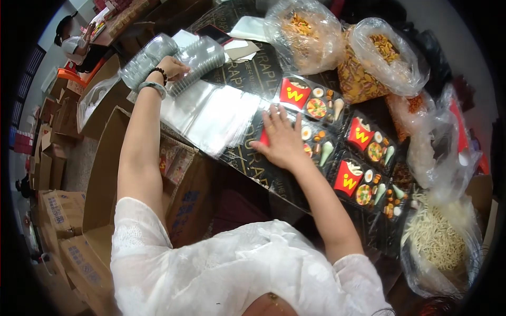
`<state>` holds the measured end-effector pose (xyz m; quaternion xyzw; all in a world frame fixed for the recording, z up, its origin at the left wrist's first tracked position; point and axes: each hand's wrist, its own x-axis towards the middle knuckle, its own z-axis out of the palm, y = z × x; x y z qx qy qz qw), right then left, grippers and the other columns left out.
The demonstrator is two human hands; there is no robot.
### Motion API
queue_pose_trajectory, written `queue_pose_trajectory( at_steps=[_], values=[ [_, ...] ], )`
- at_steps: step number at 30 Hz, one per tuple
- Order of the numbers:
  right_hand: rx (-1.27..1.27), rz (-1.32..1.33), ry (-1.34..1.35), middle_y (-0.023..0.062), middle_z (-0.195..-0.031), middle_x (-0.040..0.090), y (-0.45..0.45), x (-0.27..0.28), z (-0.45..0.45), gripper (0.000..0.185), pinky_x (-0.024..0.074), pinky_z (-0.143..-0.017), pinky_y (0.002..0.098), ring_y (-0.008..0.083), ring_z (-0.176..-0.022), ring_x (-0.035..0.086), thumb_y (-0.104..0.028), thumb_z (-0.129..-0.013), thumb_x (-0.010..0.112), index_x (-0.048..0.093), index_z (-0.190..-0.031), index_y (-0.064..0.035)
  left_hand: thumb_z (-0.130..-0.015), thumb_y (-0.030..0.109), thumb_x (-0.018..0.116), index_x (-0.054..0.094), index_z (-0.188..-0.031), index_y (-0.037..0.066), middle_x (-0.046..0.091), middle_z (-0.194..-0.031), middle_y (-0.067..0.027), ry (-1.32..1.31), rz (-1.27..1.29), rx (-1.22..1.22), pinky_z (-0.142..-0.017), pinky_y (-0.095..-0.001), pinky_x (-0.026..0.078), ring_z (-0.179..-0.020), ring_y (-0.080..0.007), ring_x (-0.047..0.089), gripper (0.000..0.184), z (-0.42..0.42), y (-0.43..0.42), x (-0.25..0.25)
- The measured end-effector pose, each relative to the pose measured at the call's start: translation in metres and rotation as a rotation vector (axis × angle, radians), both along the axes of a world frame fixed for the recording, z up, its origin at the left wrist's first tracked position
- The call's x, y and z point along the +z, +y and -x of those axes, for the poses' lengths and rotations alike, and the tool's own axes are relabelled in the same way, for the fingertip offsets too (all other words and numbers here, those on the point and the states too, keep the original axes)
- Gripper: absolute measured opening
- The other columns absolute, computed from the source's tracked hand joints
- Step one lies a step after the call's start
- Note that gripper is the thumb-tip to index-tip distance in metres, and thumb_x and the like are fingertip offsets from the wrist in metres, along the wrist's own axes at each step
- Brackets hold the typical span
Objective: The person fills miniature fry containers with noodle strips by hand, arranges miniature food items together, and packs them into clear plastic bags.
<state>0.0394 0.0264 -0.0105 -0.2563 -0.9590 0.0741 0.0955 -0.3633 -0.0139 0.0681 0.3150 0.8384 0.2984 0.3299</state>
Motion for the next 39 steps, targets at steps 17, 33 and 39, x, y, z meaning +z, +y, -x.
queue_pose_trajectory(
  at_steps=[17,33,39],
  values=[
    [-0.002,0.005,-0.004,0.017,-0.15,0.021,-0.002,0.005,-0.001,0.084,0.0037,-0.11,0.0576,0.0324,-0.141,0.015,-0.063,-0.084,0.046,0.028,-0.143,-0.0068,-0.083,0.019,0.071,0.068,-0.081,0.0,0.058,-0.074,-0.002,0.327,-0.18,-0.237,-0.057,-0.0252,0.043,-0.066,-0.0096,0.055,0.019,-0.002,-0.006,-0.014],
    [0.006,-0.011,0.014,0.0187,-0.149,0.023,-0.002,0.007,0.0,0.083,0.0072,-0.108,0.0604,0.0339,-0.14,0.016,-0.063,-0.083,0.047,0.034,-0.14,-0.0039,-0.083,0.018,0.071,0.064,-0.08,0.001,0.058,-0.064,-0.0009,0.292,-0.179,-0.181,-0.046,-0.0221,0.041,-0.053,-0.0061,0.052,0.019,0.001,-0.003,-0.018],
    [0.003,-0.021,0.01,0.0186,-0.149,0.024,-0.002,0.007,0.0,0.083,0.0075,-0.108,0.0602,0.0337,-0.14,0.017,-0.063,-0.083,0.046,0.034,-0.14,-0.004,-0.083,0.015,0.071,0.065,-0.081,0.0,0.06,-0.064,-0.0019,0.308,-0.172,-0.186,-0.047,-0.0223,0.042,-0.054,-0.0067,0.053,0.016,-0.004,-0.003,-0.012]
  ],
)
